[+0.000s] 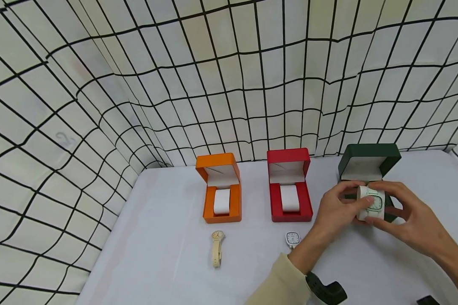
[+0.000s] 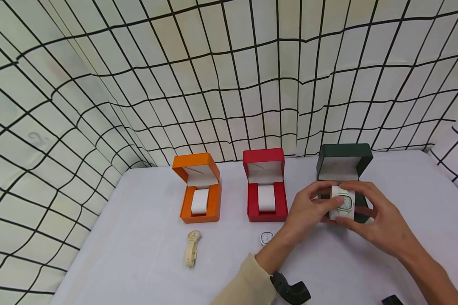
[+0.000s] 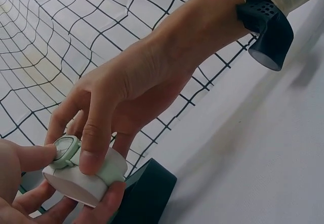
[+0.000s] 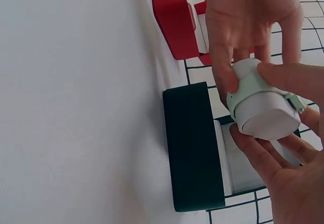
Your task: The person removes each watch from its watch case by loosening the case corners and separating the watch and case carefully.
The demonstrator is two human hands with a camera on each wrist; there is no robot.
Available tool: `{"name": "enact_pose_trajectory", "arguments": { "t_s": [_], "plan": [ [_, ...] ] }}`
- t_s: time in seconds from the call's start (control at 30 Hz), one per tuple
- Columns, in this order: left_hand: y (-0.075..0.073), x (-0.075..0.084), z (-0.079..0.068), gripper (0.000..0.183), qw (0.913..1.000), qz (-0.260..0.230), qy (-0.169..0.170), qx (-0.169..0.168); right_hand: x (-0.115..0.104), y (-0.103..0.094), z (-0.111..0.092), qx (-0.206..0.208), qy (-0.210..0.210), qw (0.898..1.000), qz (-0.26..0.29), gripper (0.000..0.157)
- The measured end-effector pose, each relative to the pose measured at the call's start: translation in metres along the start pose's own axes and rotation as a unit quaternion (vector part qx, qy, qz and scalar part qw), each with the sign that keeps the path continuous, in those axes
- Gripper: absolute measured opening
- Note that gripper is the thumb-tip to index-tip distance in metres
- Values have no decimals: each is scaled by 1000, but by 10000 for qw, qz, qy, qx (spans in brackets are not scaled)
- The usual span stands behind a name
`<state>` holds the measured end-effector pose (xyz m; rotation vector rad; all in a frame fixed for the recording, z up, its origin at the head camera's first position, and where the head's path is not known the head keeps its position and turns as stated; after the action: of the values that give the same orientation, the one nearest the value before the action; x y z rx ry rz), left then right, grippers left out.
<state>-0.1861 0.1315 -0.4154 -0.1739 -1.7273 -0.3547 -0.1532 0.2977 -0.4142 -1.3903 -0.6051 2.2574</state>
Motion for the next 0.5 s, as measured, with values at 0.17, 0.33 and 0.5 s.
{"name": "enact_pose_trajectory", "arguments": {
  "t_s": [0.17,0.33,0.5],
  "plan": [
    [1,-1,1,31,9999,-131,-38,51,0,1,-2,22,-20,10000,-30,87],
    [1,-3,3,33,9989,-433,-165,47,-1,1,-2,-8,-44,10000,-75,83],
    [0,-3,4,34,9985,-488,-242,97,-3,1,-2,-39,-103,9999,-14,82]
  ]
}}
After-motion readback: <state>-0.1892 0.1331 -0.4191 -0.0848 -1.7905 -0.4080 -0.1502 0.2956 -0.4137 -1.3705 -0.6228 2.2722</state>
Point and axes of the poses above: each hand's wrist, its own z-axis towards the middle knuckle, its own y-axis out of the palm, x = y × z, the point moved 4 cm from there along z, towards the middle knuckle, and after that the axes turned 2 degrees about -y, right-handed, at the moved point
